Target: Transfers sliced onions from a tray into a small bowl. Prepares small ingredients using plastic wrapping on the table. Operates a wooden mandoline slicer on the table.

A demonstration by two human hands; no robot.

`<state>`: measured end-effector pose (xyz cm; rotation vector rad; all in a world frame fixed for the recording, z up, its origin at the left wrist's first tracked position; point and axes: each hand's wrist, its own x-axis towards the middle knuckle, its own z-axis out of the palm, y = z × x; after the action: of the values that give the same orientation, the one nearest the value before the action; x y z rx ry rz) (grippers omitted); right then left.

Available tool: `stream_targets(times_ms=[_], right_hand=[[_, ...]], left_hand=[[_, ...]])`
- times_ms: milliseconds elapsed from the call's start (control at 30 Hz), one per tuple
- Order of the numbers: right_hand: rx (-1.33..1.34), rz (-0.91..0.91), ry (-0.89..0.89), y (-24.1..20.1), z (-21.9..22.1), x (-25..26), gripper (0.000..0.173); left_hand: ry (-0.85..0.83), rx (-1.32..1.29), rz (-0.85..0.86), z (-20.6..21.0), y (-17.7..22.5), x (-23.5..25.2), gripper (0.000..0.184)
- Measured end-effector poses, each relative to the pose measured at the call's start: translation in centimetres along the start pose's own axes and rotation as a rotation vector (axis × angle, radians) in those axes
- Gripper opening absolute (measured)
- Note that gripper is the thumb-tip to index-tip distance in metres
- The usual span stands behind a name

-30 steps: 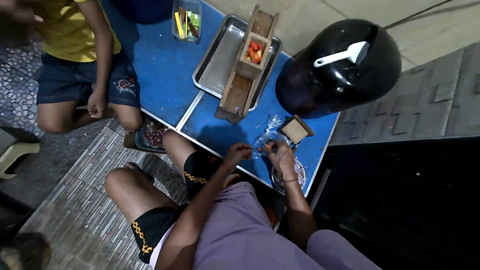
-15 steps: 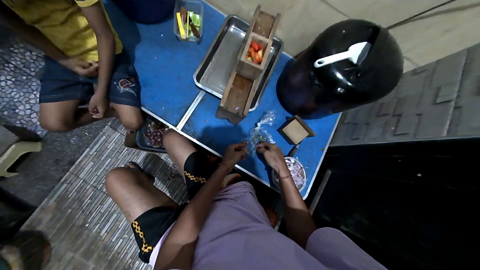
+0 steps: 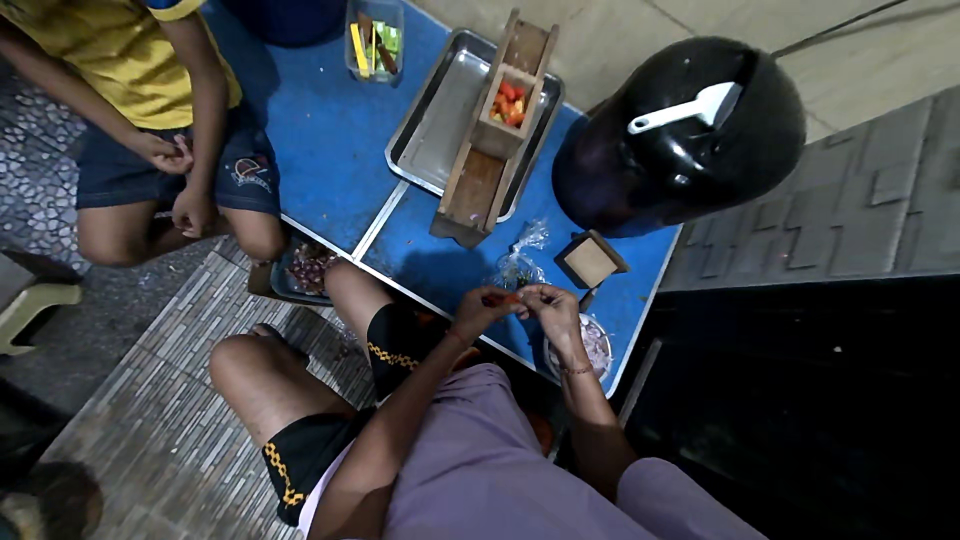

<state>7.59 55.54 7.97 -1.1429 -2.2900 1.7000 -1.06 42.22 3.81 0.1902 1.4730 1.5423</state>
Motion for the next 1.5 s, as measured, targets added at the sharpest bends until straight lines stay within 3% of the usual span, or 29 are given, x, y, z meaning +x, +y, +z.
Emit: stream_targets(times_ms=[200,367,500,667,800,933,1000,1067,1133,1333,1500], right_hand=[[-0.361,-0.273,-0.044,0.7,0.3,-0.6,0.022],[-0.454,-0.411,0.008,0.5,0.4,-1.0,0.019],[-0.385,-0.266,-0.116,0.7,0.0,-0.6,0.02],[-0.06,-0.099,-0.332,1.9,-1.1,0.4,0.022],[0.123,-0.087,-0.267,3.0,-1.3,1.1,0.016],[-0.317,-0.158,-0.014,2.6,-1.5,2.1,0.018],[-0.543,-0.253,-0.002,2.7,-0.9,2.6,0.02],[-0.674,-0.219,-0.075,2.8,0.1,3.3,0.02],[-0.688,-0.212,-0.107,2.7,1.0,3.8,0.019],[-0.408,-0.262,-0.125,4.0,2.4,5.0,0.015],[-0.501,-0.347,-0.183,4.7,3.9,5.4,0.021]], left_hand=[[0.027,-0.014,-0.015,-0.9,-0.7,0.3,0.027],[0.007,0.066,0.009,-0.9,0.0,-0.1,0.021],[-0.062,0.128,-0.011,-1.5,-0.1,-0.1,0.023],[-0.152,0.086,-0.055,-2.2,0.5,-0.8,0.019],[-0.183,0.026,-0.032,-2.3,0.2,-0.6,0.018],[-0.077,-0.031,-0.01,-3.0,0.1,-0.5,0.021],[0.013,-0.117,0.0,-3.2,-0.1,-0.3,0.018],[0.093,-0.195,0.003,-3.4,-0.2,-0.1,0.017],[0.136,-0.248,0.001,-3.5,-0.2,0.0,0.019],[0.222,-0.286,-0.031,-3.6,-1.6,0.5,0.02],[0.239,-0.264,-0.117,-3.1,-2.2,0.8,0.023]])
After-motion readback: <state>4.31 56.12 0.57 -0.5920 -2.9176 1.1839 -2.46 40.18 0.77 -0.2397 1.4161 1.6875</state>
